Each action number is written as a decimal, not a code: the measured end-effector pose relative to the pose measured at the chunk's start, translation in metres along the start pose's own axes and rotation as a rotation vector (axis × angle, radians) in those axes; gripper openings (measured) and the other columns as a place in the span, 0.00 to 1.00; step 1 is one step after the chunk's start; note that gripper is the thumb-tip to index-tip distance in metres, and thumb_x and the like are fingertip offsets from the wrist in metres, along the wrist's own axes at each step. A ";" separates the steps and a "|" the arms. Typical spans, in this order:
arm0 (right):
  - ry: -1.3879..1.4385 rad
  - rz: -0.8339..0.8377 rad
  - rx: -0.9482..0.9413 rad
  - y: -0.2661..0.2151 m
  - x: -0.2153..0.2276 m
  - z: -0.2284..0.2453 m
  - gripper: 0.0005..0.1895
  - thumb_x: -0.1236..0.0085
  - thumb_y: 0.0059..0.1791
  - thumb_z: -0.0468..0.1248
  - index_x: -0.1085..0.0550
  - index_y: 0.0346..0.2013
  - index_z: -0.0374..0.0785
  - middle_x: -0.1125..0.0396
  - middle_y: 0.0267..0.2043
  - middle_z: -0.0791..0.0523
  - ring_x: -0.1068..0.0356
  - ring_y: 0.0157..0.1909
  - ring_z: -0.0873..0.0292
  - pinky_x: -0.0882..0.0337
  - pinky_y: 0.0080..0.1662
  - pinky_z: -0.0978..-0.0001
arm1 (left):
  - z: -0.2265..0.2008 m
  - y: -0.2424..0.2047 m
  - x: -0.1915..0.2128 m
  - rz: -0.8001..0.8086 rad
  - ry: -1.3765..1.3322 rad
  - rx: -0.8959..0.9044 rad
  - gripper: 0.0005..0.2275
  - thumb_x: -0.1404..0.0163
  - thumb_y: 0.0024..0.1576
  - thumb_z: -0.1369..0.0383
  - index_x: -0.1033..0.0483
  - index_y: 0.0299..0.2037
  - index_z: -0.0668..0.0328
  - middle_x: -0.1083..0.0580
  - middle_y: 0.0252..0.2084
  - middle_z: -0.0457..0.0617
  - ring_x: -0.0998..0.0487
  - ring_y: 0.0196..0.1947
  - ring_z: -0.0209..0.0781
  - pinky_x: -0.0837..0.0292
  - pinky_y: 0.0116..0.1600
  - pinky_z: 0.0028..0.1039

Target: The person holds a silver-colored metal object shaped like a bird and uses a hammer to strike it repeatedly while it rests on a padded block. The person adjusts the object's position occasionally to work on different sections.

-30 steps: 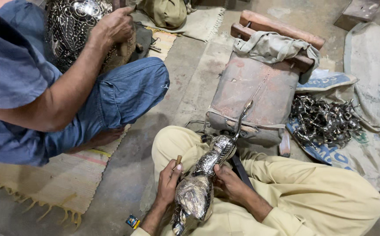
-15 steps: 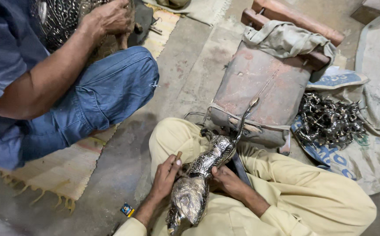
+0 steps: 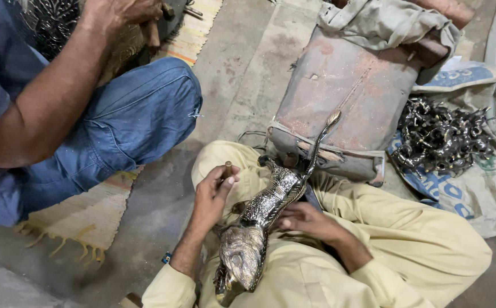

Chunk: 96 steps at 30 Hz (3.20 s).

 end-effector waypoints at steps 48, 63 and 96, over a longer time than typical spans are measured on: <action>-1.191 -0.699 0.028 -0.120 0.116 0.195 0.23 0.29 0.42 0.43 0.23 0.49 0.42 0.25 0.35 0.52 0.26 0.37 0.54 0.28 0.41 0.58 | -0.096 0.034 -0.118 0.088 0.445 -0.189 0.19 0.41 0.61 0.68 0.34 0.58 0.65 0.23 0.23 0.54 0.23 0.15 0.44 0.34 0.20 0.33; -1.774 -0.554 0.322 -0.090 0.057 0.309 0.21 0.35 0.36 0.33 0.25 0.44 0.43 0.27 0.36 0.56 0.26 0.44 0.51 0.28 0.45 0.55 | -0.104 0.032 -0.120 0.108 0.461 -0.372 0.21 0.44 0.62 0.71 0.38 0.61 0.71 0.19 0.31 0.57 0.20 0.19 0.50 0.27 0.23 0.36; -1.530 -0.594 0.219 -0.086 0.093 0.295 0.17 0.36 0.38 0.34 0.28 0.39 0.38 0.29 0.34 0.51 0.27 0.42 0.46 0.28 0.44 0.52 | -0.109 0.037 -0.119 0.148 0.432 -0.347 0.11 0.42 0.60 0.72 0.30 0.47 0.68 0.21 0.27 0.58 0.20 0.20 0.53 0.29 0.25 0.38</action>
Point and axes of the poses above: each hand's wrist, its own y-axis towards the middle knuckle, its own x-axis out of the back of the hand, z = x × y, the point moved 9 cm from there along y, towards the middle knuckle
